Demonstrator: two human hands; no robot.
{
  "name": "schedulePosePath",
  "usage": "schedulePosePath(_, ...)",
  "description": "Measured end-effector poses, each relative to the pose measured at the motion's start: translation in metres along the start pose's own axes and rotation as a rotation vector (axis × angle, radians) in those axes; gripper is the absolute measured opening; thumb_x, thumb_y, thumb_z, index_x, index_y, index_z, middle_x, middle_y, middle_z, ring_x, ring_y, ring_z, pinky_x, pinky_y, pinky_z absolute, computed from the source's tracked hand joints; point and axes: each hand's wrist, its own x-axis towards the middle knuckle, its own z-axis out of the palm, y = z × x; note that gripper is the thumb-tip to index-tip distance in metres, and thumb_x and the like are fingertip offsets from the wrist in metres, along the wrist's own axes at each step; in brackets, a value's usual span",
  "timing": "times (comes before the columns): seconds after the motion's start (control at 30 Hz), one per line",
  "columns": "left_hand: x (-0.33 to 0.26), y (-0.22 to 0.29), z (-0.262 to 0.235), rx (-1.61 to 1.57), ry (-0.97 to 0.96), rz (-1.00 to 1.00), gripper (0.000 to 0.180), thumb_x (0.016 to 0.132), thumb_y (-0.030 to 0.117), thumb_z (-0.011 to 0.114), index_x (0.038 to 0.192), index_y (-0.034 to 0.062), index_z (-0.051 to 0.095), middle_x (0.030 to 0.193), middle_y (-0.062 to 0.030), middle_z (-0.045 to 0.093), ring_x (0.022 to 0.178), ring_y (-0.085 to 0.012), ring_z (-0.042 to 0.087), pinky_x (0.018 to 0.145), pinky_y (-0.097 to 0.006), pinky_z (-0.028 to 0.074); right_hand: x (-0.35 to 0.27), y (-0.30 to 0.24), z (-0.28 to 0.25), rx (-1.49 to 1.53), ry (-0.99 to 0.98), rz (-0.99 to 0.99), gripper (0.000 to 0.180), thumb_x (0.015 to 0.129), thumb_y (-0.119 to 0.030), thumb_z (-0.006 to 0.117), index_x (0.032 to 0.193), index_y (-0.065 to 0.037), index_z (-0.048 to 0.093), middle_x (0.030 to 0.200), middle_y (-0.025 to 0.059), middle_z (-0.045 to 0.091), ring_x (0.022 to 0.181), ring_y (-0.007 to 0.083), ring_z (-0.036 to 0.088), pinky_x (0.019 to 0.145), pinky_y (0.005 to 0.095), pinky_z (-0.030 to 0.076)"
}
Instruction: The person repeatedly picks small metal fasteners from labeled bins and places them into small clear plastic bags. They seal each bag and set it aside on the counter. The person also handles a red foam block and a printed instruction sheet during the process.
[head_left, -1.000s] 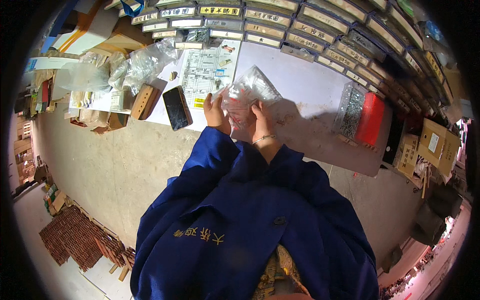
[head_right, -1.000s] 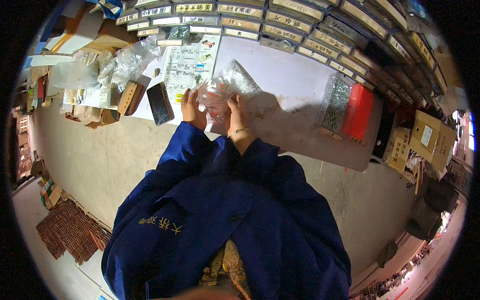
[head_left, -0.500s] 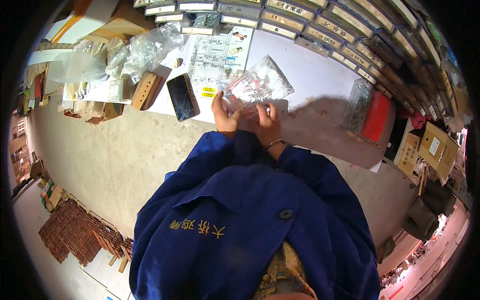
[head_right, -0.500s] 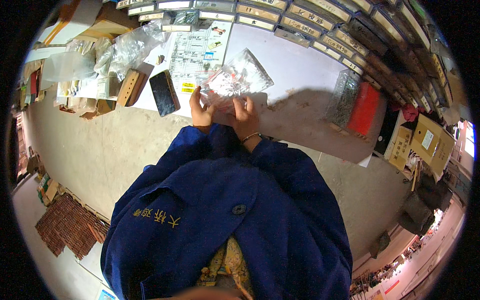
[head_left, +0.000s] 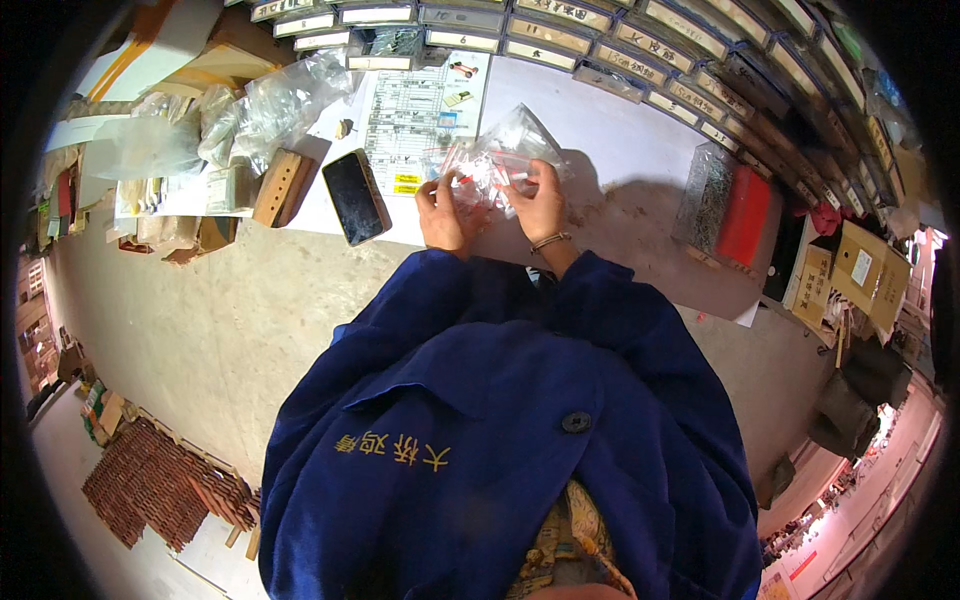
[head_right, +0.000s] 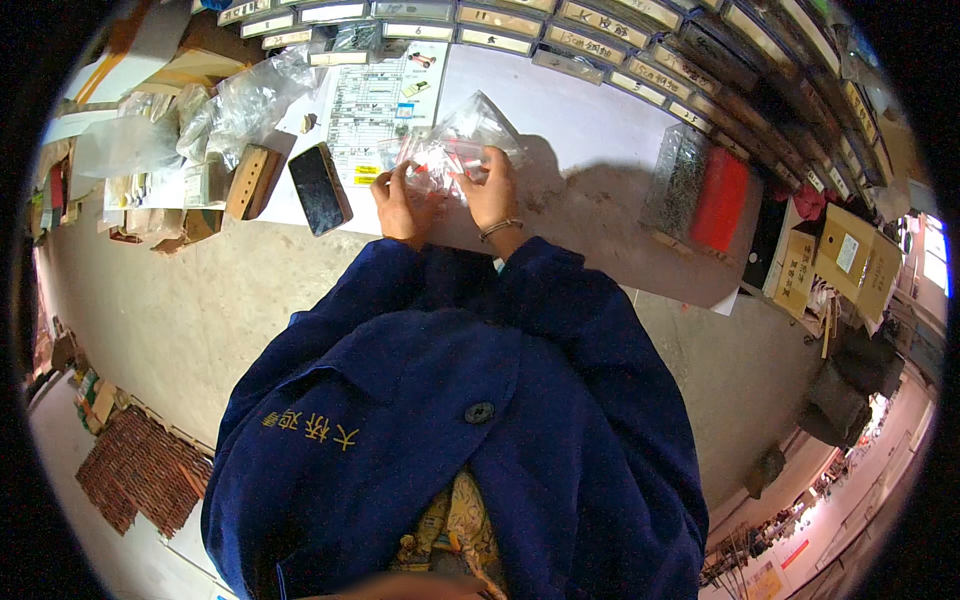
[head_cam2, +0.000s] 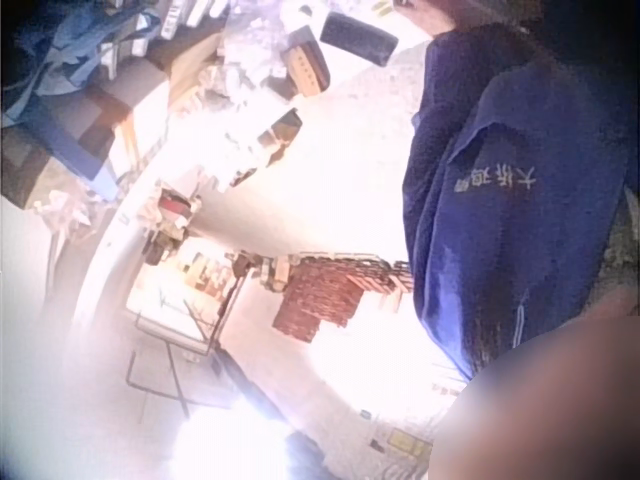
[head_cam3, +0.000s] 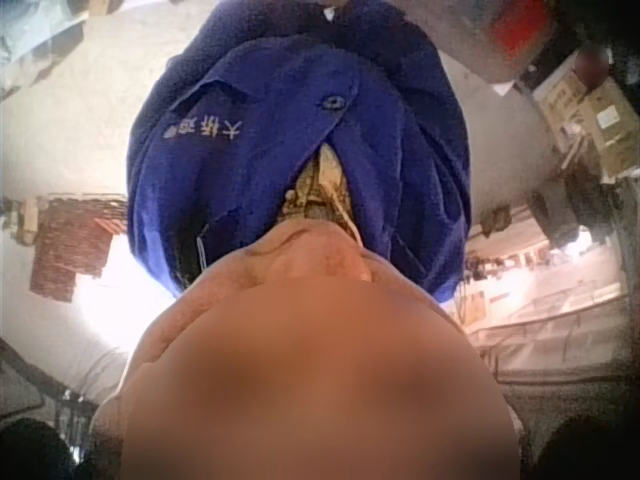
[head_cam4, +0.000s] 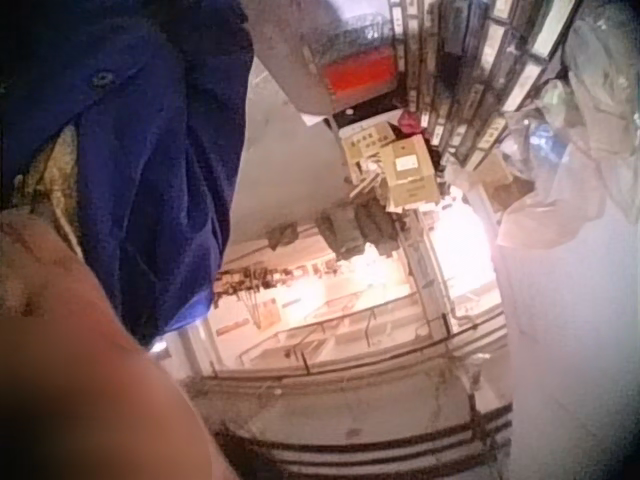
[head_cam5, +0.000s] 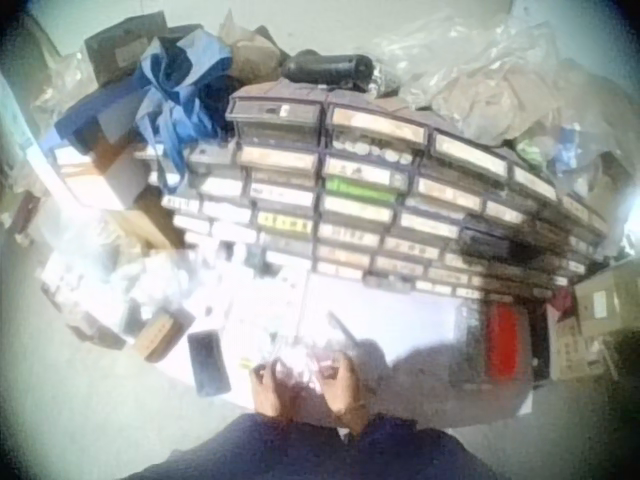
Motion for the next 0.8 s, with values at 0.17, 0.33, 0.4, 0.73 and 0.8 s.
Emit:
schedulePosePath(0.17, -0.011, -0.011, -0.016, 0.103, 0.039, 0.074, 0.090, 0.062, 0.036, 0.090, 0.135, 0.0067, 0.047, 0.126, -0.0283, 0.046, 0.116, -0.0445, 0.047, 0.098, -0.047, 0.044, -0.019, 0.015, -0.015, 0.180, 0.032, 0.078, 0.068, 0.071, -0.006, 0.082, 0.130, 0.000, 0.048, 0.109, 0.0162, 0.058, 0.095, 0.0240, 0.062, 0.070, 0.0329, 0.059)
schedulePosePath(0.33, -0.018, -0.030, -0.009, 0.148, 0.048, 0.192, 0.106, 0.059, 0.037, 0.092, 0.144, 0.0052, 0.037, 0.137, -0.0296, 0.038, 0.122, -0.0445, 0.045, 0.104, -0.047, 0.040, -0.024, 0.021, -0.027, 0.146, 0.100, 0.006, 0.057, 0.076, -0.009, 0.078, 0.126, 0.001, 0.052, 0.109, 0.0160, 0.061, 0.081, 0.0180, 0.063, 0.064, 0.0280, 0.055)
schedulePosePath(0.4, -0.016, -0.037, -0.008, 0.117, 0.045, 0.297, 0.102, 0.062, 0.037, 0.089, 0.143, 0.0031, 0.038, 0.140, -0.0299, 0.036, 0.126, -0.0459, 0.041, 0.108, -0.049, 0.034, -0.032, 0.022, -0.043, 0.193, 0.100, 0.104, 0.049, 0.079, -0.009, 0.074, 0.122, 0.000, 0.054, 0.105, 0.0145, 0.062, 0.084, 0.0207, 0.068, 0.066, 0.0302, 0.056)
schedulePosePath(0.73, -0.019, 0.046, -0.015, 0.063, 0.138, 0.323, 0.064, 0.076, 0.013, 0.076, 0.133, 0.0007, 0.050, 0.139, -0.0258, 0.041, 0.131, -0.0416, 0.039, 0.110, -0.049, 0.031, -0.058, 0.146, -0.287, 0.174, 0.714, 0.232, 0.011, 0.088, -0.009, 0.067, 0.096, -0.002, 0.068, 0.090, 0.0067, 0.067, 0.077, 0.0158, 0.063, 0.072, 0.0290, 0.051)
schedulePosePath(0.8, -0.021, 0.087, 0.019, -0.138, -0.063, 0.315, 0.050, 0.079, 0.008, 0.073, 0.124, 0.0000, 0.055, 0.119, -0.0182, 0.061, 0.114, -0.0322, 0.057, 0.102, -0.043, 0.042, -0.050, 0.191, -0.361, -0.011, 0.790, 0.217, 0.025, 0.086, -0.018, 0.070, 0.104, -0.001, 0.065, 0.089, 0.0084, 0.066, 0.079, 0.0175, 0.063, 0.072, 0.0317, 0.051)
